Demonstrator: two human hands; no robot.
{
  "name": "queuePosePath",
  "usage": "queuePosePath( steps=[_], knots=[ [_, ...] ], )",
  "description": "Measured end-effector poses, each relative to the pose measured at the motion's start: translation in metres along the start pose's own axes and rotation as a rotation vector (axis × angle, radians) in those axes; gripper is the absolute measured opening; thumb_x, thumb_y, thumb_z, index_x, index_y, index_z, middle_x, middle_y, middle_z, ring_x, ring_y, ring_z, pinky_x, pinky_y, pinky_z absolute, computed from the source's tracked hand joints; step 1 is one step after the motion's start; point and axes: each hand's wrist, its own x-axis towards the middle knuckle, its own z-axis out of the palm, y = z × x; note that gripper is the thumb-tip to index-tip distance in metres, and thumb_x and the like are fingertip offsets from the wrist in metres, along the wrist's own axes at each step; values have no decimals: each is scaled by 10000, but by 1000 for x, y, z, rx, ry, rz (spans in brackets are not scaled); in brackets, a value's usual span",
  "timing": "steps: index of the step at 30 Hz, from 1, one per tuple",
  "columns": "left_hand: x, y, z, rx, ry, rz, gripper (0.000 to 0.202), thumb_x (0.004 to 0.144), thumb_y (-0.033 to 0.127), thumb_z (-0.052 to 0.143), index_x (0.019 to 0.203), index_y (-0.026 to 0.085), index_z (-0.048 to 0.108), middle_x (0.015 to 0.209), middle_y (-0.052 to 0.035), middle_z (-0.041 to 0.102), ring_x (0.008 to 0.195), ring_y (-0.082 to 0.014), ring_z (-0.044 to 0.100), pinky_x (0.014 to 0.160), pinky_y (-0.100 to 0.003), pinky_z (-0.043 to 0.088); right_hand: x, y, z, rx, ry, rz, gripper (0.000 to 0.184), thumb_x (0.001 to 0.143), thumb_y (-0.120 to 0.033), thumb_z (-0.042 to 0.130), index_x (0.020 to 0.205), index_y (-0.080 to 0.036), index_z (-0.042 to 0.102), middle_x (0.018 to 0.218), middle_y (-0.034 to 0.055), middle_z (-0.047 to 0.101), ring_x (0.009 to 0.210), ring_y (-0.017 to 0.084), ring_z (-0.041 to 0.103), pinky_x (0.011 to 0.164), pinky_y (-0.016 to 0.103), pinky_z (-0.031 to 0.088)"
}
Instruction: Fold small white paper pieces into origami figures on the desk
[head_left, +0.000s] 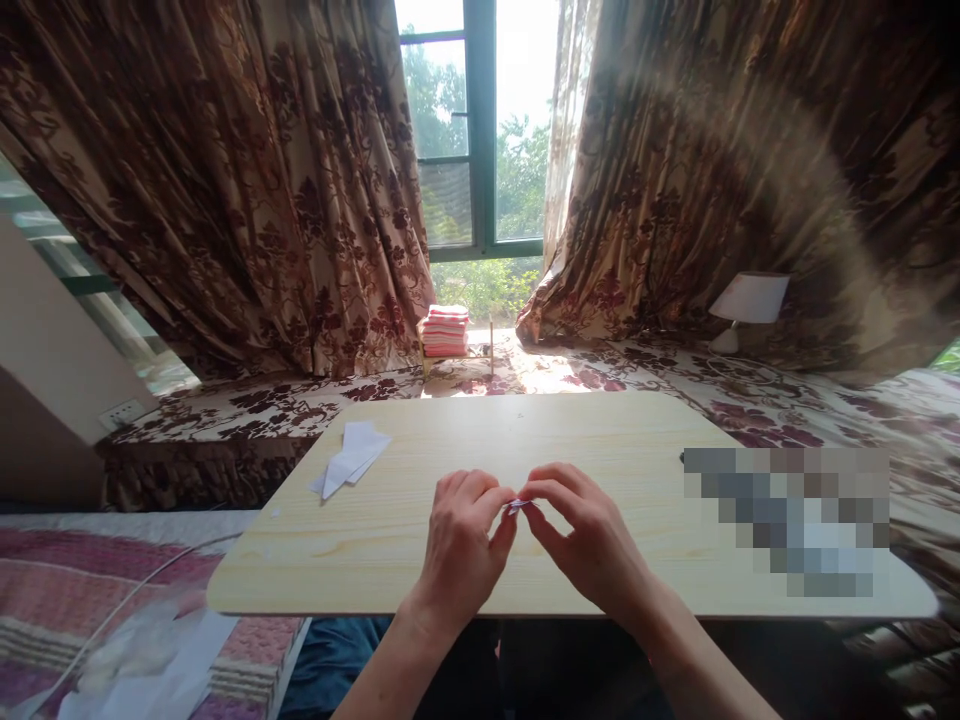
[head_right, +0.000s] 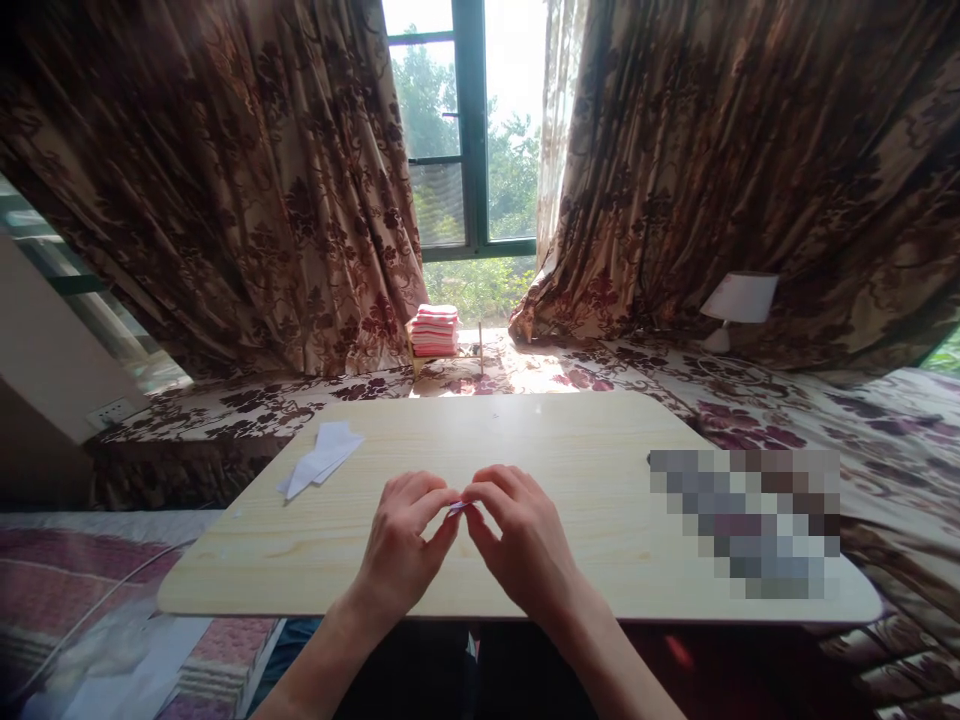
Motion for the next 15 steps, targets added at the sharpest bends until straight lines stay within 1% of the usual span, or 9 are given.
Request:
queuePosePath(
  steps=[2, 3, 4, 6, 8, 10, 12, 15],
  knots=[
    [-3, 5, -7, -93, 81, -114, 234, 792, 190, 613, 1020, 197, 666, 992, -80, 625, 978, -240, 547, 895, -393, 393, -4, -3, -1, -34, 117, -45, 189, 824, -36, 570, 919, -195, 606, 886, 62, 598, 810, 187, 557, 684, 333, 493],
    [-6, 8, -10, -174, 110, -209, 284, 785, 223, 629, 1067, 194, 653, 1055, -90, 615, 1025, -250, 537, 918, -397, 388, -6, -4, -2, -54, 169, -70, 213, 819, -27, 581, 943, -198, 606, 920, 69, 588, 827, 186, 551, 685, 329, 493],
    [-9, 11, -13, -283, 112, -323, 293, 791, 268, 630, 1072, 187, 652, 1080, -95, 615, 1040, -253, 538, 925, -395, 389, -8, -5, -3, -80, 208, -96, 235, 812, -18, 593, 958, -202, 607, 956, 75, 576, 845, 187, 547, 691, 329, 493],
    [-14, 16, -16, -556, 59, -559, 285, 825, 376, 590, 1000, 170, 681, 1030, -95, 649, 1003, -249, 564, 901, -383, 404, -10, -6, -6, -137, 251, -150, 260, 799, -10, 613, 964, -211, 613, 1011, 83, 547, 882, 196, 540, 714, 344, 493],
    [-15, 23, -16, -843, -8, -735, 371, 850, 472, 531, 919, 153, 708, 934, -96, 681, 939, -239, 584, 857, -369, 419, -11, -7, -6, -184, 256, -192, 261, 797, -11, 617, 960, -214, 616, 1031, 84, 527, 907, 208, 536, 732, 363, 492],
    [-13, 30, -13, -1074, -14, -829, 426, 839, 515, 530, 863, 137, 724, 858, -98, 691, 875, -221, 586, 815, -353, 424, -11, -8, -5, -206, 243, -221, 262, 798, -9, 612, 962, -213, 615, 1035, 85, 516, 919, 216, 532, 734, 371, 492],
    [-9, 35, -9, -1237, 0, -881, 389, 806, 492, 593, 817, 128, 731, 797, -89, 685, 808, -193, 573, 774, -326, 420, -11, -8, -3, -210, 225, -243, 269, 795, -6, 612, 969, -210, 613, 1040, 86, 510, 924, 220, 528, 736, 375, 493],
    [-5, 37, -4, -1354, 41, -935, 276, 727, 402, 704, 715, 127, 724, 719, -63, 660, 734, -160, 546, 729, -297, 414, -12, -8, -1, -208, 203, -264, 273, 791, -11, 620, 978, -210, 611, 1042, 86, 509, 924, 221, 527, 739, 376, 494]
  ],
)
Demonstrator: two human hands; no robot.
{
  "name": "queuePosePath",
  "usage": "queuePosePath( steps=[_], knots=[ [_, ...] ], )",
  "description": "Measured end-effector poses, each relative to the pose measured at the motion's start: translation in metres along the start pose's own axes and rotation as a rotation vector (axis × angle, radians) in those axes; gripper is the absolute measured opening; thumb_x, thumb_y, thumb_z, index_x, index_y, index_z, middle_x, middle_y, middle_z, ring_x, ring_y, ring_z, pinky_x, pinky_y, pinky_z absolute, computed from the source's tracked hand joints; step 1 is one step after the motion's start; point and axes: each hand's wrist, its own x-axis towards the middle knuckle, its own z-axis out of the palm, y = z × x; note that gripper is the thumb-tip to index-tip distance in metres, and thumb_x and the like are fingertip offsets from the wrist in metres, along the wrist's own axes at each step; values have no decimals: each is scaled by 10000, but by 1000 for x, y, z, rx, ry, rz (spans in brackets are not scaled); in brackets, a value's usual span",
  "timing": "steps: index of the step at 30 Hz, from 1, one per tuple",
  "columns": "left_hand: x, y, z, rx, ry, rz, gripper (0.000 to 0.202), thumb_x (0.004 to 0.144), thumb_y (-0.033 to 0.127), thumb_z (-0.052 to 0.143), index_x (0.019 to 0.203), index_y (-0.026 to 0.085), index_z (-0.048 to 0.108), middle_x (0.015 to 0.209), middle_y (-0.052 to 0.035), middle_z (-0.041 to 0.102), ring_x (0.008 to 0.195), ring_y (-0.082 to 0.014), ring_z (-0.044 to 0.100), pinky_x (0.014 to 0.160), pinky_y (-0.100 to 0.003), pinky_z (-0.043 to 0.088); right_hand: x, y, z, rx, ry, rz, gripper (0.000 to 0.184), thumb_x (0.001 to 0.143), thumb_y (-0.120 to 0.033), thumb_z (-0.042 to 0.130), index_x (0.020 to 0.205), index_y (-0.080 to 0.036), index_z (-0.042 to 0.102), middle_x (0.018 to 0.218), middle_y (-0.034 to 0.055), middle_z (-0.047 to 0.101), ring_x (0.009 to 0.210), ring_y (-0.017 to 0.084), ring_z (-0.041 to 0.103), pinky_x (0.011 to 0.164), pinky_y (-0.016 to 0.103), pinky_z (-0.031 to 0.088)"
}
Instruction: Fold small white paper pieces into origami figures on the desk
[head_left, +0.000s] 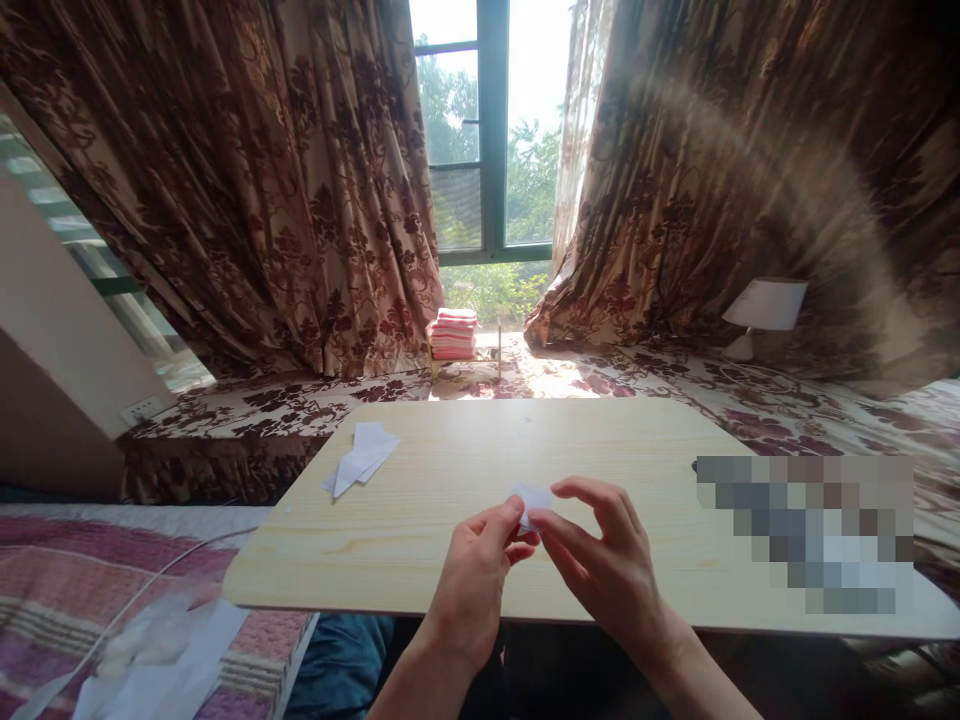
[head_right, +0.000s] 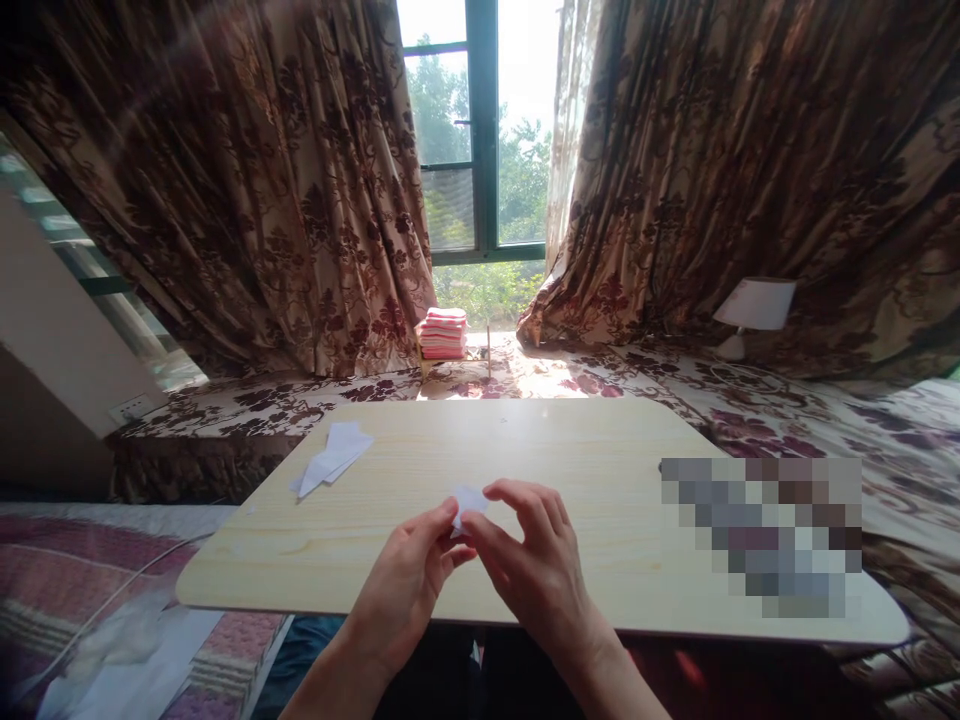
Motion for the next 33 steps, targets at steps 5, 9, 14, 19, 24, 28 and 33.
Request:
queuePosePath(
  steps=[5, 9, 14, 19, 24, 28, 33],
  knots=[
    [4, -5, -2, 30, 67, 65, 226, 702, 357, 722, 657, 136, 719, 673, -46, 645, 700, -149, 520, 717, -290, 413, -4, -1, -1, -6, -23, 27, 265, 791, -28, 626, 998, -192, 600, 1032, 97, 519, 928, 229, 528, 753, 386, 490],
    [5, -4, -3, 119, 55, 110, 235, 751, 355, 677, 722, 131, 744, 689, -55, 664, 708, -152, 526, 746, -299, 409, -5, -3, -3, -3, -29, 14, 251, 790, -27, 622, 977, -193, 606, 1001, 91, 532, 907, 218, 534, 752, 377, 482],
    [4, -3, -5, 175, 45, 158, 236, 791, 344, 640, 785, 140, 758, 717, -54, 685, 727, -158, 537, 777, -309, 406, -1, -4, -6, 3, -80, 1, 238, 802, -40, 609, 971, -208, 615, 945, 74, 569, 858, 193, 545, 740, 347, 470],
    [5, -3, -6, 180, 33, 155, 236, 800, 340, 632, 815, 144, 761, 722, -52, 693, 729, -163, 546, 784, -310, 406, 3, -4, -8, 10, -149, 12, 189, 817, -65, 596, 921, -217, 633, 899, 56, 601, 813, 177, 547, 738, 338, 445],
    [6, -5, -7, 210, 48, 178, 247, 811, 344, 620, 768, 140, 753, 699, -38, 668, 718, -154, 531, 760, -293, 403, 10, -7, -8, 47, -213, 70, 139, 853, -96, 558, 815, -204, 637, 836, 48, 610, 762, 173, 534, 700, 326, 420],
    [7, -6, -9, 233, 31, 188, 230, 810, 330, 623, 776, 142, 752, 696, -31, 652, 723, -150, 526, 766, -292, 405, 14, -7, -8, 72, -231, 112, 153, 859, -97, 543, 806, -195, 648, 816, 54, 609, 754, 176, 535, 683, 319, 425],
    [9, -6, -10, 239, 29, 182, 237, 798, 332, 634, 737, 127, 738, 685, -43, 646, 747, -169, 550, 768, -305, 420, 15, -7, -7, 76, -215, 153, 113, 858, -122, 565, 832, -184, 656, 828, 66, 603, 758, 187, 545, 667, 322, 445]
  ],
)
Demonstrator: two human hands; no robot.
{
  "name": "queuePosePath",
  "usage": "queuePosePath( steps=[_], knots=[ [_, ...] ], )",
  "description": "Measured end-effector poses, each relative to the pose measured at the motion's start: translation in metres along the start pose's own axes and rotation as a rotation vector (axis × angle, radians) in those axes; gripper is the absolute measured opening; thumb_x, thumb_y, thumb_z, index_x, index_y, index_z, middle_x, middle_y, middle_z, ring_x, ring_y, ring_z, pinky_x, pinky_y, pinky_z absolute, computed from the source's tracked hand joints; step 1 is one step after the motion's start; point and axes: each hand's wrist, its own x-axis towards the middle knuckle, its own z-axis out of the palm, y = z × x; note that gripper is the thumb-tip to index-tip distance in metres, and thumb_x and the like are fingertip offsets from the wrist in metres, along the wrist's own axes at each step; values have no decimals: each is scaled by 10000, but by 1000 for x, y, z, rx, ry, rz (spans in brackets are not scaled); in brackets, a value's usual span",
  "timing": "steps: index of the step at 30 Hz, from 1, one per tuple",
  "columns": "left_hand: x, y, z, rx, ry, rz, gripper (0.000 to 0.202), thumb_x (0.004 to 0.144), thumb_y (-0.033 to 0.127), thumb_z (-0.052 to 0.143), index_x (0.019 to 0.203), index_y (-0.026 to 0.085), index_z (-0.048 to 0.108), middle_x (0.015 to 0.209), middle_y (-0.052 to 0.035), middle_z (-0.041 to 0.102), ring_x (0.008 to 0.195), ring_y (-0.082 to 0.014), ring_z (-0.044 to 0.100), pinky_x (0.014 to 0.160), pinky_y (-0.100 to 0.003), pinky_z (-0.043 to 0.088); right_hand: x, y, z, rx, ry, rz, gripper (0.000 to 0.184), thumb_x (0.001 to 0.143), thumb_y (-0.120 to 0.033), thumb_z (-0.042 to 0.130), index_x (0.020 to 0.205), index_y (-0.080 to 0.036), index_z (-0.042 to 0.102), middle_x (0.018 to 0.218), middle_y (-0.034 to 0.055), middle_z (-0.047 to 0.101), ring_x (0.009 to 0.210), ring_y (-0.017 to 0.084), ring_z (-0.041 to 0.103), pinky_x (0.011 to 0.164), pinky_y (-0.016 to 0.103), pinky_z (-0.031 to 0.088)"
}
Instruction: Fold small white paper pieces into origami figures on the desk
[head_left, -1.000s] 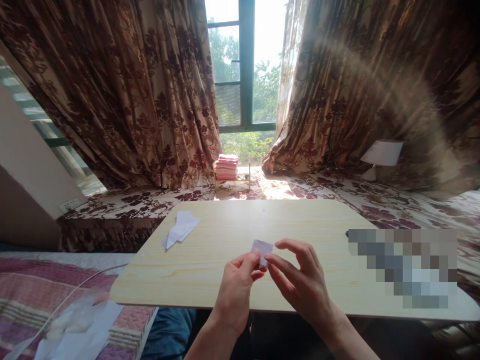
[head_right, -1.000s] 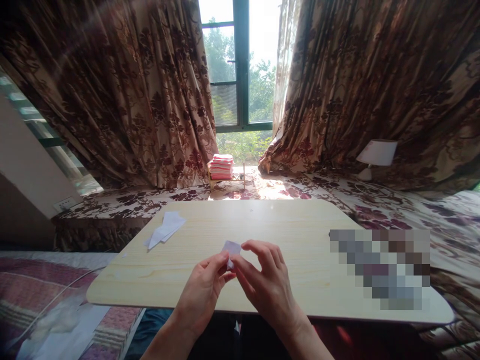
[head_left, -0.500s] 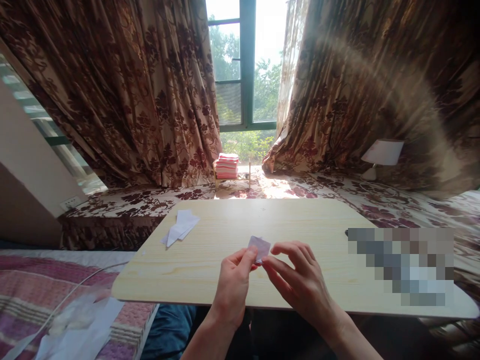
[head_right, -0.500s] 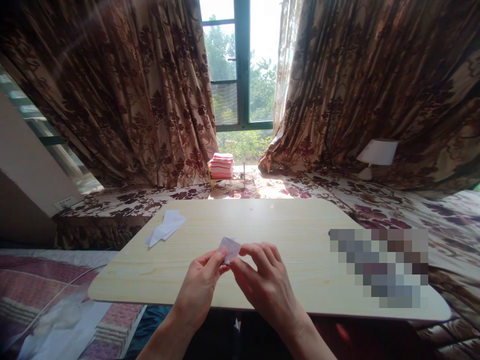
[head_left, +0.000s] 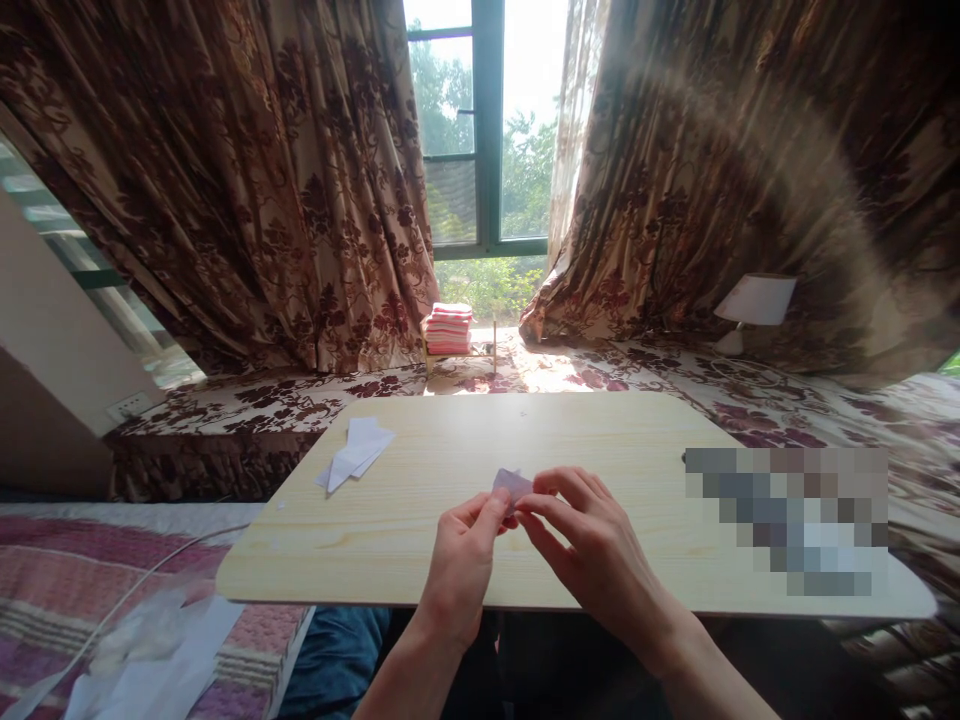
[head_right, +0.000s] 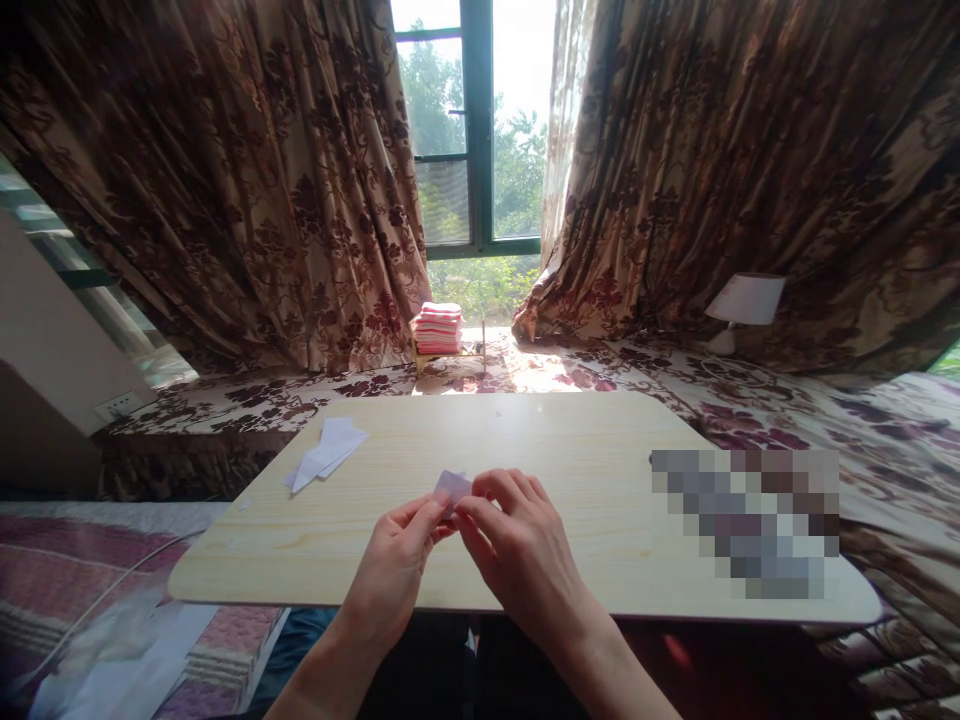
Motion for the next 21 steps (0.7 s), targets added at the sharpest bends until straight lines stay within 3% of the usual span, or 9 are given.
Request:
queuePosePath(
  steps=[6, 10, 14, 16, 21],
  knots=[
    [-2, -3, 2, -37, 4, -25, 269, 797, 361, 635, 772, 118, 747, 698, -58, 659, 766, -187, 575, 802, -331, 432, -1, 1, 3, 20, 16, 120, 69, 835, -159, 589, 882, -202, 618, 882, 72, 593, 820, 217, 569, 703, 355, 483],
    [-4, -1, 2, -86, -4, -32, 228, 777, 326, 656, 748, 122, 754, 704, -61, 670, 785, -188, 579, 831, -328, 432, -3, 3, 6, 106, 41, 294, 225, 806, -218, 619, 1017, -201, 541, 931, 73, 599, 842, 220, 588, 727, 363, 502],
    [-6, 3, 3, -159, -39, -57, 181, 765, 267, 656, 787, 128, 768, 740, -64, 695, 786, -177, 578, 824, -309, 438, -6, 6, 8, 205, -5, 423, 104, 813, -276, 621, 824, -205, 546, 730, 8, 582, 657, 162, 556, 599, 284, 474],
    [-7, 4, 4, -178, -51, -66, 183, 770, 255, 643, 804, 127, 769, 753, -64, 697, 778, -171, 572, 805, -300, 438, -8, 7, 9, 263, -43, 451, 147, 827, -280, 609, 724, -203, 538, 671, -5, 558, 608, 147, 521, 571, 271, 450],
    [-7, 3, 4, -111, -64, -33, 194, 799, 275, 624, 851, 144, 758, 774, -47, 683, 786, -159, 555, 824, -295, 417, -9, 7, 11, 364, -64, 489, 177, 839, -284, 602, 694, -191, 562, 648, -7, 556, 587, 136, 495, 563, 266, 424]
  ],
)
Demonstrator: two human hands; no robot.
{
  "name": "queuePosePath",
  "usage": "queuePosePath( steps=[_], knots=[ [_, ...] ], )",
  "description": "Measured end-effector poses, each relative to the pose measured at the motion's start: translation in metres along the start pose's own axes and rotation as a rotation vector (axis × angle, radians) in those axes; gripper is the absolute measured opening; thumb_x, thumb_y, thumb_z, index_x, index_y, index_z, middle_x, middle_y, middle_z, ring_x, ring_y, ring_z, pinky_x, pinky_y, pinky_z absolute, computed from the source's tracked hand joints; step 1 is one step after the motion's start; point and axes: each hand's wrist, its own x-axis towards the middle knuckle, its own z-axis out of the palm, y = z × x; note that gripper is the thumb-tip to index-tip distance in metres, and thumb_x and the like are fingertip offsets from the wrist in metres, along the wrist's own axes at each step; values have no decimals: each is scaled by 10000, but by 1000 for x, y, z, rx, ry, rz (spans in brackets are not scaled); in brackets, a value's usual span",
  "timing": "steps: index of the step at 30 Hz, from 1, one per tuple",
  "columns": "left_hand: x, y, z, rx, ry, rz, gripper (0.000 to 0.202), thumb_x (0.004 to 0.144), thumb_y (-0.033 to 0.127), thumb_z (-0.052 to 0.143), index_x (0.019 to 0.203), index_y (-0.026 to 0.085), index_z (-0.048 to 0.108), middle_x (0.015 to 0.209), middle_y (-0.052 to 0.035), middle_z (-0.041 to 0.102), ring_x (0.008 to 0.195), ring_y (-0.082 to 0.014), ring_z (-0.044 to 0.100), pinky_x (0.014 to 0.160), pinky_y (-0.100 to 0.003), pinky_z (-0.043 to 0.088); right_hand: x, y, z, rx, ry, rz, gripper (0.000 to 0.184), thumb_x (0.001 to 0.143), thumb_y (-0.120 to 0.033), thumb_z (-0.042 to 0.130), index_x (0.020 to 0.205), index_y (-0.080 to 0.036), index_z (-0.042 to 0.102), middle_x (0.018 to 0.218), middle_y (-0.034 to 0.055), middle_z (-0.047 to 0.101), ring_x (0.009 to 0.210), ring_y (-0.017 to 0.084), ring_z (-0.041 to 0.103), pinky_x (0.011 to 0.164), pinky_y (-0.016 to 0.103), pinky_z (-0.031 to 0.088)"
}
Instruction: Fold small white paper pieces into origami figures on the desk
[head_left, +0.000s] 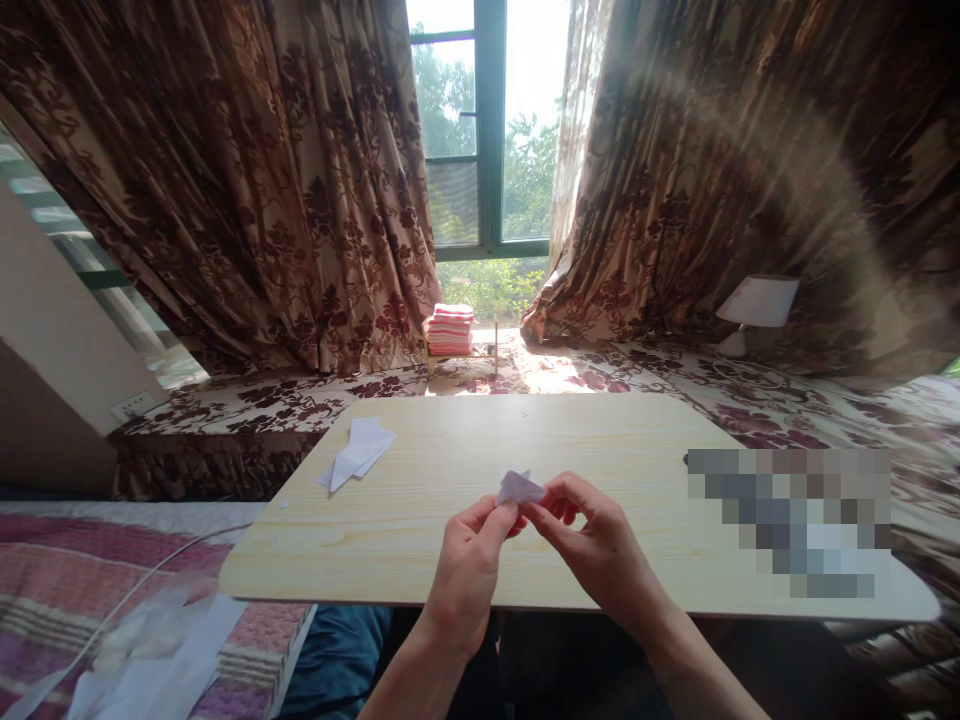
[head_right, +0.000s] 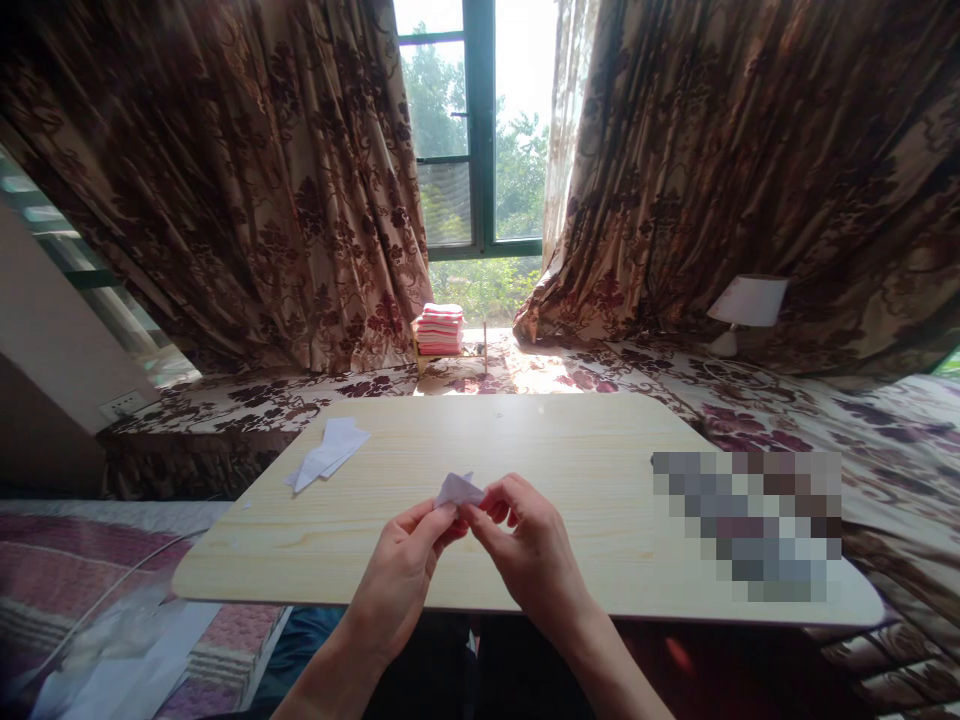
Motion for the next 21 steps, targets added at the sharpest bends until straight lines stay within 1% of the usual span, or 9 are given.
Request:
queuePosePath(
  steps=[5, 8, 11, 13, 16, 18, 21],
  knots=[
    [4, 0, -4, 58, 42, 10, 170, 746, 297, 691, 727, 131, 724, 668, -18, 640, 715, -142, 536, 769, -271, 415, 2, -1, 0, 57, -26, 15, 197, 846, -289, 591, 679, -185, 574, 622, -13, 554, 561, 126, 488, 537, 248, 419],
    [5, 0, -6, 34, 72, -10, 171, 712, 301, 720, 736, 132, 721, 675, -17, 648, 723, -141, 540, 777, -267, 415, 3, -2, -1, 65, -30, 9, 210, 858, -302, 571, 683, -186, 569, 622, -13, 542, 560, 126, 484, 529, 243, 417],
    [5, -2, -2, 6, 114, -18, 154, 701, 290, 723, 726, 138, 713, 673, -6, 639, 738, -141, 539, 772, -257, 407, 1, -3, 2, 51, -34, -13, 231, 876, -294, 537, 670, -191, 543, 627, -14, 521, 568, 126, 473, 536, 244, 409],
    [4, -4, 2, 4, 151, -2, 158, 695, 286, 723, 660, 136, 686, 628, 5, 610, 697, -132, 523, 726, -245, 401, 0, -3, 6, 43, -33, -21, 241, 890, -281, 504, 665, -195, 512, 633, -15, 506, 578, 127, 466, 547, 249, 404],
    [4, -7, 8, 2, 195, 42, 182, 698, 283, 713, 607, 136, 654, 585, 18, 583, 636, -114, 492, 661, -228, 381, -2, -1, 10, 44, -26, 18, 248, 901, -289, 469, 670, -200, 472, 630, -17, 477, 581, 131, 443, 522, 249, 374],
    [5, -8, 8, 5, 194, 33, 172, 698, 285, 713, 626, 135, 668, 593, 16, 595, 634, -110, 488, 665, -224, 380, -2, 1, 10, 79, -42, 65, 266, 900, -318, 468, 661, -202, 457, 613, -22, 464, 573, 129, 434, 511, 248, 366],
    [7, -7, 4, 38, 138, -17, 184, 691, 310, 728, 669, 129, 703, 626, -1, 626, 665, -121, 504, 703, -237, 391, -1, 3, 7, 154, -106, 113, 290, 893, -358, 479, 655, -193, 485, 608, -17, 490, 588, 134, 465, 546, 257, 401]
  ],
)
